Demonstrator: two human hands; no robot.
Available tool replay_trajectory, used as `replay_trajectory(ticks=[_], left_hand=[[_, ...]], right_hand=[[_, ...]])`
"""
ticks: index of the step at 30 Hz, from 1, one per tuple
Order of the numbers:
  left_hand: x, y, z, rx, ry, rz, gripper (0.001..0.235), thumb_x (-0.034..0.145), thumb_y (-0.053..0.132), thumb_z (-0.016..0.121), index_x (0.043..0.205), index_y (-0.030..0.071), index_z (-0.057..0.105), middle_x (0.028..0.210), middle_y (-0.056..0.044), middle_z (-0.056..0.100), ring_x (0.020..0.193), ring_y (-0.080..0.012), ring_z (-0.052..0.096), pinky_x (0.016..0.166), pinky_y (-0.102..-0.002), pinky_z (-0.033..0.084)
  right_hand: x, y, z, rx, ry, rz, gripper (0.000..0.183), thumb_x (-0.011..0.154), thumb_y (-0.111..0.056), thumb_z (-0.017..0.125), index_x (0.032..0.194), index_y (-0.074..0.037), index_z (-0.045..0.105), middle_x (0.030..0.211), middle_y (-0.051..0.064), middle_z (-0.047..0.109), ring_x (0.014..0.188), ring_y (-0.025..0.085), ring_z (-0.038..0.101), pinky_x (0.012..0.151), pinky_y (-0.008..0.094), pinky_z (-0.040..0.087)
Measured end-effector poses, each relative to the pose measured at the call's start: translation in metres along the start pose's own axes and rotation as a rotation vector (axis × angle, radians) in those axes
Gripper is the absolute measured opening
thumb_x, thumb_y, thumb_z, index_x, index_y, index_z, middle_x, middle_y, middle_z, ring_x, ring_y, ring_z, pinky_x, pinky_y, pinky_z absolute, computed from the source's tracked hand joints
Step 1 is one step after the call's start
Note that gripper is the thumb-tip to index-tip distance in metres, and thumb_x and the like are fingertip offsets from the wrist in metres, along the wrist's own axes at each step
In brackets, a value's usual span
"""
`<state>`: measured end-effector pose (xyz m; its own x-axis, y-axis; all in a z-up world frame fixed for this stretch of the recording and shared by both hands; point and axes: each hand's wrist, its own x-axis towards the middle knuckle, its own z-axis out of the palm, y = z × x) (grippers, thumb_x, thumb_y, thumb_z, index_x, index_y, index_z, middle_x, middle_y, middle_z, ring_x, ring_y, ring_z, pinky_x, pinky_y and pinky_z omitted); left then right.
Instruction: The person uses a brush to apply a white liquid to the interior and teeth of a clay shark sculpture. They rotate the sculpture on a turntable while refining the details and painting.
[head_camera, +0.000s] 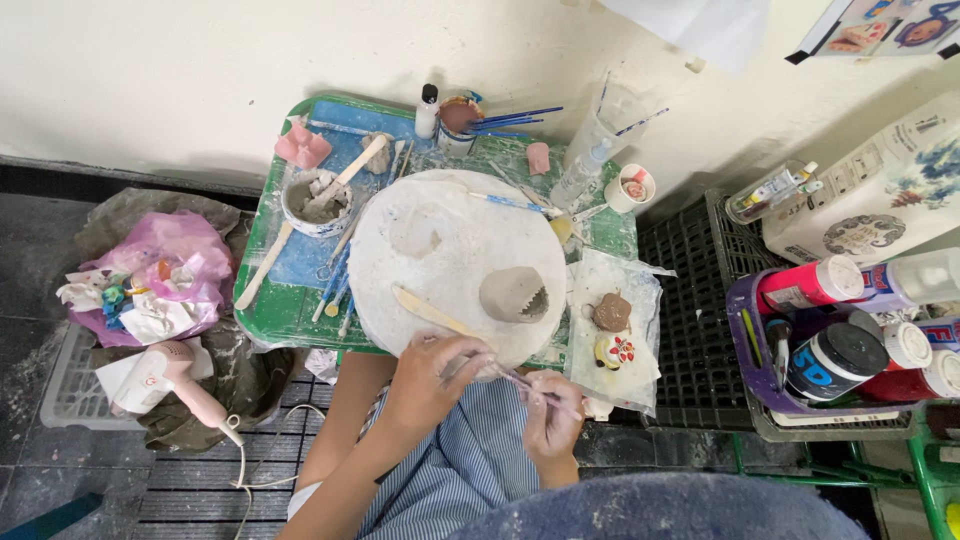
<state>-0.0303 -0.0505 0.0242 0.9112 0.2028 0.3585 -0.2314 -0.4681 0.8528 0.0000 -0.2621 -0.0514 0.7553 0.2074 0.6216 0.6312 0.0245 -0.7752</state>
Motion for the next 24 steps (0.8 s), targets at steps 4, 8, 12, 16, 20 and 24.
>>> replay_trajectory(ticks=[4, 8, 12, 16, 20, 24], left_hand=[[0.016, -0.010, -0.007, 0.225, 0.137, 0.029, 0.014, 0.086, 0.028, 0.078, 0.090, 0.014, 0.076, 0.089, -0.002, 0.077, 0.080, -0.0241, 0.068, 0.090, -0.041, 0.049], [0.046, -0.025, -0.028, 0.534, 0.204, 0.014, 0.020, 0.085, 0.035, 0.080, 0.081, 0.016, 0.076, 0.077, -0.002, 0.074, 0.077, -0.0226, 0.068, 0.093, -0.045, 0.044], [0.079, -0.042, -0.041, 0.619, 0.356, 0.160, 0.013, 0.089, 0.030, 0.076, 0.093, 0.019, 0.078, 0.091, 0.000, 0.077, 0.087, -0.0247, 0.067, 0.094, -0.047, 0.040], [0.115, -0.055, -0.037, 0.425, 0.202, 0.126, 0.016, 0.092, 0.025, 0.075, 0.106, 0.019, 0.080, 0.098, -0.003, 0.076, 0.090, -0.0247, 0.066, 0.093, -0.043, 0.041], [0.142, -0.057, -0.025, 0.452, 0.181, 0.165, 0.022, 0.086, 0.019, 0.077, 0.108, 0.017, 0.080, 0.093, -0.002, 0.076, 0.090, -0.0254, 0.065, 0.095, -0.044, 0.041], [0.151, -0.060, -0.031, 0.470, 0.114, 0.100, 0.018, 0.080, 0.022, 0.080, 0.097, 0.015, 0.077, 0.086, 0.001, 0.076, 0.089, -0.0251, 0.065, 0.093, -0.045, 0.040]], right_hand=[[-0.007, 0.019, 0.009, 0.184, 0.223, 0.221, 0.011, 0.105, -0.007, 0.043, 0.111, -0.003, 0.051, 0.089, 0.007, 0.062, 0.067, 0.012, 0.059, 0.056, 0.025, 0.054], [-0.007, 0.033, 0.017, 0.245, 0.120, 0.400, 0.007, 0.108, -0.006, 0.048, 0.111, -0.002, 0.053, 0.084, 0.006, 0.059, 0.072, 0.012, 0.056, 0.066, 0.026, 0.050], [-0.008, 0.039, 0.019, 0.218, 0.055, 0.390, 0.008, 0.105, -0.007, 0.051, 0.111, -0.002, 0.052, 0.090, 0.008, 0.062, 0.081, 0.012, 0.057, 0.075, 0.026, 0.050], [-0.009, 0.042, 0.007, 0.349, 0.006, 0.340, 0.008, 0.109, -0.007, 0.049, 0.114, -0.004, 0.053, 0.090, 0.008, 0.062, 0.084, 0.013, 0.060, 0.081, 0.029, 0.054], [0.004, 0.044, -0.021, 0.301, 0.094, 0.261, 0.010, 0.108, -0.008, 0.049, 0.111, -0.006, 0.059, 0.087, 0.010, 0.069, 0.069, 0.017, 0.066, 0.063, 0.033, 0.059], [0.057, 0.039, -0.051, -0.033, 0.266, 0.338, 0.011, 0.108, -0.011, 0.051, 0.107, -0.008, 0.062, 0.086, 0.009, 0.067, 0.070, 0.017, 0.066, 0.066, 0.033, 0.060]])
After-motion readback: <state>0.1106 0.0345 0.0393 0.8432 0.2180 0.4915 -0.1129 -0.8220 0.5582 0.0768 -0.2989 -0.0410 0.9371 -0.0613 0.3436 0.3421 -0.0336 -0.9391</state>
